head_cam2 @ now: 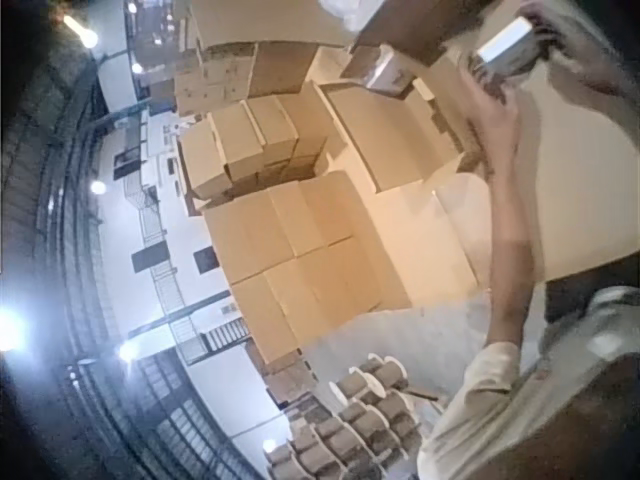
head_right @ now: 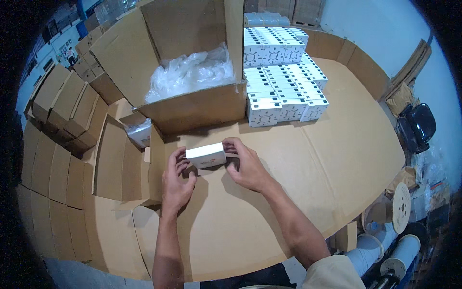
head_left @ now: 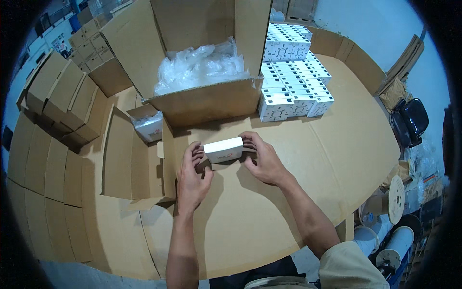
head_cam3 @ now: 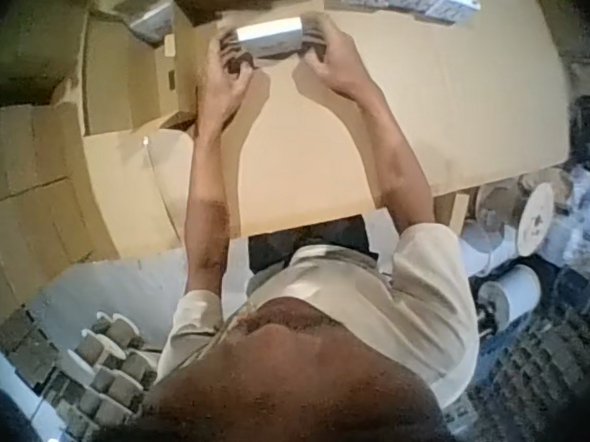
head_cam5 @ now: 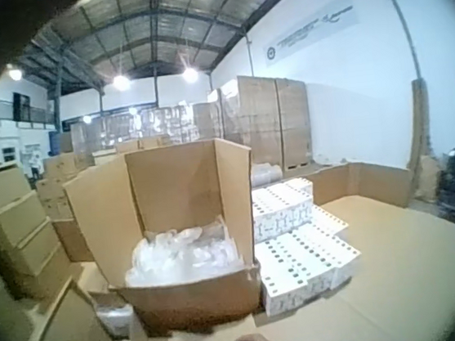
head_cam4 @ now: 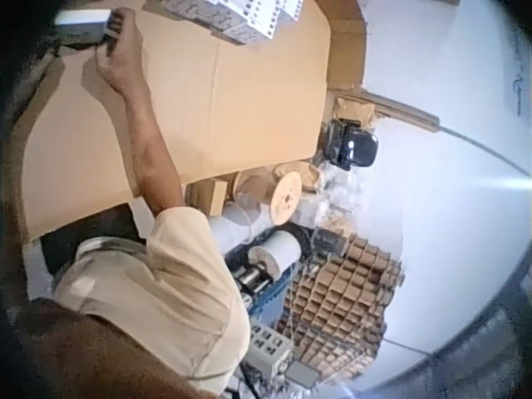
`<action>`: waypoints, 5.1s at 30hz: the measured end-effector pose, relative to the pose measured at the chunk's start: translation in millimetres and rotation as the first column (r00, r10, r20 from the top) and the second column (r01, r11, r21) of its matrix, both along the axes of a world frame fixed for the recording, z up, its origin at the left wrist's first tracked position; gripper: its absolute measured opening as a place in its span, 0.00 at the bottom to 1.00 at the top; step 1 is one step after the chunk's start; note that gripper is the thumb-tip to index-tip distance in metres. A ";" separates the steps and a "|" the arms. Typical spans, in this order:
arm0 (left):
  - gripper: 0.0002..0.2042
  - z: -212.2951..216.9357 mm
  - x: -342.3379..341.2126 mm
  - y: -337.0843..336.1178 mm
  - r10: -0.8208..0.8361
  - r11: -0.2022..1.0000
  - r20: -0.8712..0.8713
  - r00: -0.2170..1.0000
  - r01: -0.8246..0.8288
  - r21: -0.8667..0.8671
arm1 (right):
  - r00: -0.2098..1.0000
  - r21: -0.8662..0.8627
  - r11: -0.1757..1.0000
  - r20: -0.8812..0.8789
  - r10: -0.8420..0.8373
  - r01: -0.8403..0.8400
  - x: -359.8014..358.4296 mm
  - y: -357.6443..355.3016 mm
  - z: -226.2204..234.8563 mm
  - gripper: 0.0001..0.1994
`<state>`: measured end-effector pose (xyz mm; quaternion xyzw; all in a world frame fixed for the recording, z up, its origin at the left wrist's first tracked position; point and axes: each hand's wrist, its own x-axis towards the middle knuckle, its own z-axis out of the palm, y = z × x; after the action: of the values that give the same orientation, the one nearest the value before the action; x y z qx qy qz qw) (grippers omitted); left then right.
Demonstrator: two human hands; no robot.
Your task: Packing small white boxes into plastic bags and placing them into a larger cardboard box.
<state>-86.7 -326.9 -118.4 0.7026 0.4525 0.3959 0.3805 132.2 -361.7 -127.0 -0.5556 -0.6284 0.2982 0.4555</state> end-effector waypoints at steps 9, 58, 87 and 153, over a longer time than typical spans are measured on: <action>0.15 70.6 22.1 -0.1 0.220 0.928 0.091 0.971 -0.237 0.288 | 0.987 -0.013 0.987 0.009 -0.158 0.158 15.4 0.5 -15.7 0.26; 0.11 60.6 42.5 401.4 0.048 0.991 -0.778 0.626 0.069 0.116 | 0.985 0.033 0.992 0.117 -0.123 0.120 10.8 -13.7 8.4 0.18; 0.15 96.7 52.0 391.8 0.327 0.895 -0.246 0.912 -0.216 0.392 | 0.981 0.011 0.994 0.164 -0.106 0.106 12.0 -14.5 10.5 0.18; 0.24 5.0 -30.7 -40.2 -0.304 0.759 0.473 0.827 0.511 -0.404 | 0.666 0.060 0.968 -0.715 0.213 -0.246 43.3 -41.3 19.4 0.10</action>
<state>-117.4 -367.0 -113.4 0.5671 0.2915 0.2936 0.7122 175.5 -403.0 -107.6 -0.3215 -0.4601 0.5583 0.6109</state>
